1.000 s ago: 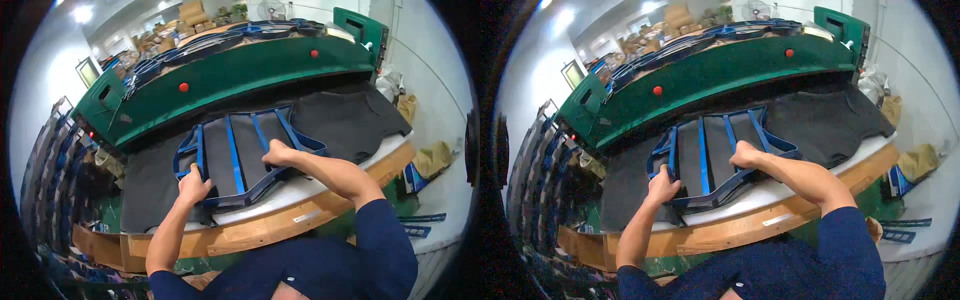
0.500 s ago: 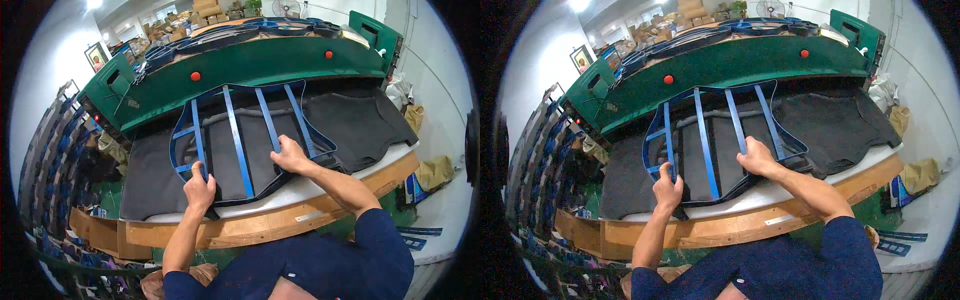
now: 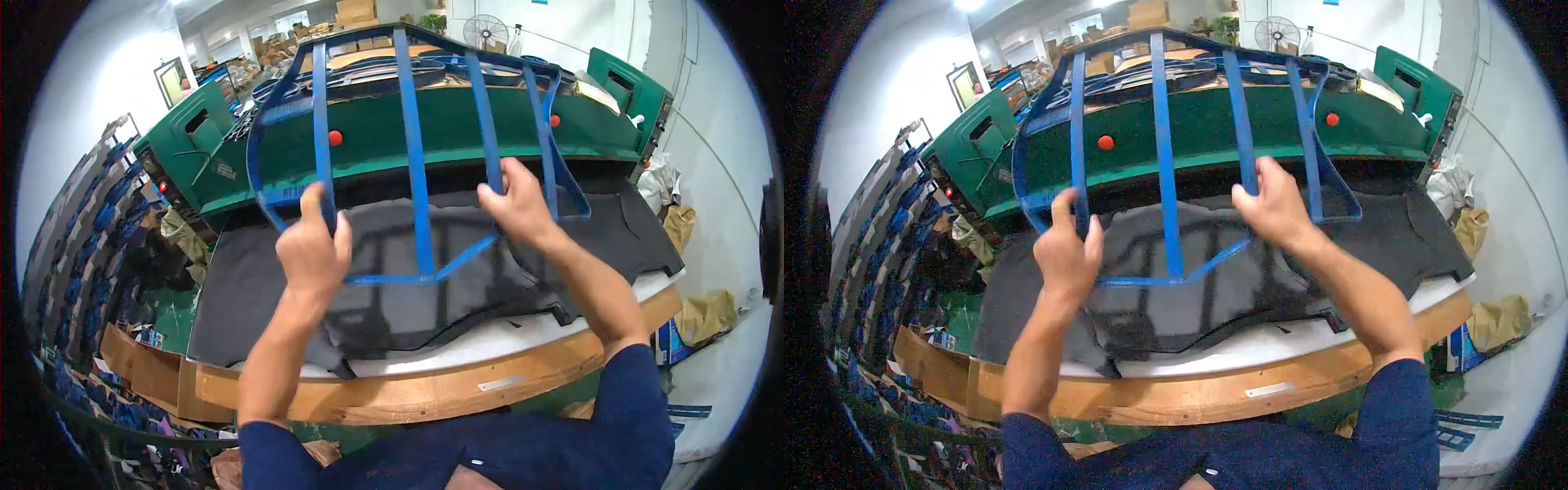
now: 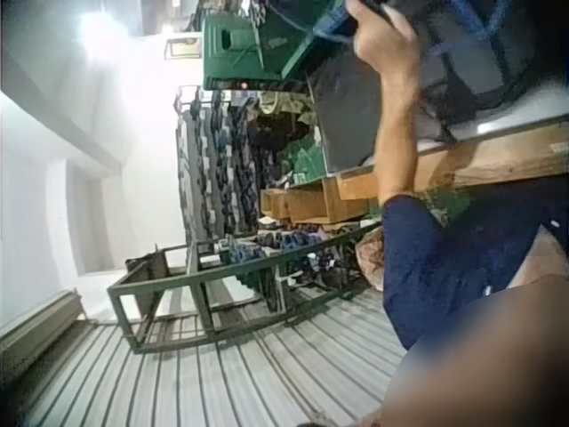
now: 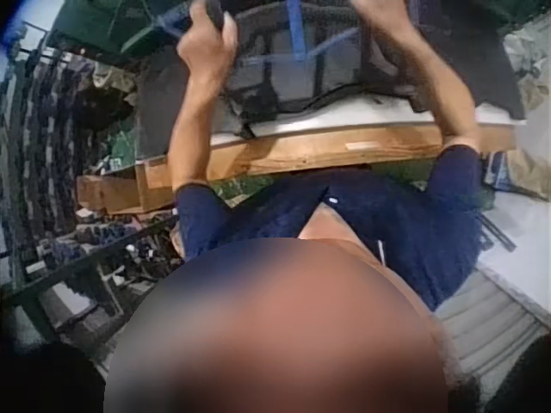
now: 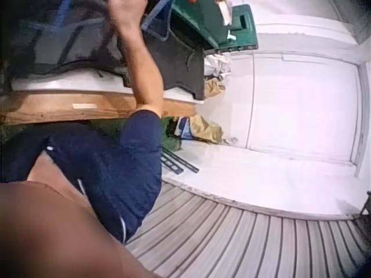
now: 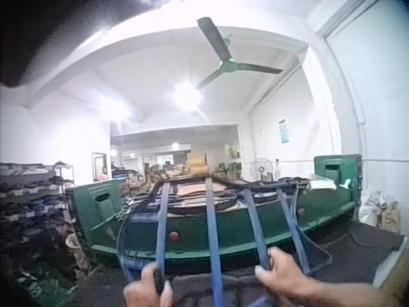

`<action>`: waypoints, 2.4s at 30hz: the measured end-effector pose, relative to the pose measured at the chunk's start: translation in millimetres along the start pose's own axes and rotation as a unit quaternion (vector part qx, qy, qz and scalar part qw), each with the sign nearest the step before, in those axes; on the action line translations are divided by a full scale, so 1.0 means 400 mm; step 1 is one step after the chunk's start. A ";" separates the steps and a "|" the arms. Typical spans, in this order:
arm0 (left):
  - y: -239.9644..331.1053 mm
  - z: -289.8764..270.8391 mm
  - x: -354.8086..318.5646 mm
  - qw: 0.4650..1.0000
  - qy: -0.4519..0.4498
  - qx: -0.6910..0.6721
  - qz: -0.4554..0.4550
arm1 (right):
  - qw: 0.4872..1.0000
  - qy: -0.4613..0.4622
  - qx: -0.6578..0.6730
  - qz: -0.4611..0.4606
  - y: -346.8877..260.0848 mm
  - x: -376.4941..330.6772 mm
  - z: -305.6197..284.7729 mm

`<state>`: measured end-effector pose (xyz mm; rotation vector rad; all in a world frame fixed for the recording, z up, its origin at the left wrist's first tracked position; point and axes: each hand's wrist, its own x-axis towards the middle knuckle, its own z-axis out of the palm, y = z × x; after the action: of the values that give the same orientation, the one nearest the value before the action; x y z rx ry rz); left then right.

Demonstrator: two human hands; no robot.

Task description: Operating a hydraulic press machine to cut shapes from black synthetic material using metal dies.

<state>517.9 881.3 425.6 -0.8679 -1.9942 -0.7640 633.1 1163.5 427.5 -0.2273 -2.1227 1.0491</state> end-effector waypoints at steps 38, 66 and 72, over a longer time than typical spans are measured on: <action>-0.200 0.205 0.441 0.994 -0.068 -0.081 -0.026 | 0.956 0.089 -0.170 -0.220 0.225 0.502 -0.112; -0.095 0.090 -0.347 0.956 -0.270 0.104 -0.049 | 0.929 0.040 -0.353 -0.107 0.413 0.476 -0.593; 0.353 0.303 -0.250 0.951 -0.304 -0.053 -0.028 | 0.897 0.009 -0.400 -0.189 0.470 0.702 -0.499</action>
<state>620.2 1025.5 309.8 -1.2232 -2.5405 -0.6922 542.4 1534.5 517.5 -0.1933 -2.3455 -0.0906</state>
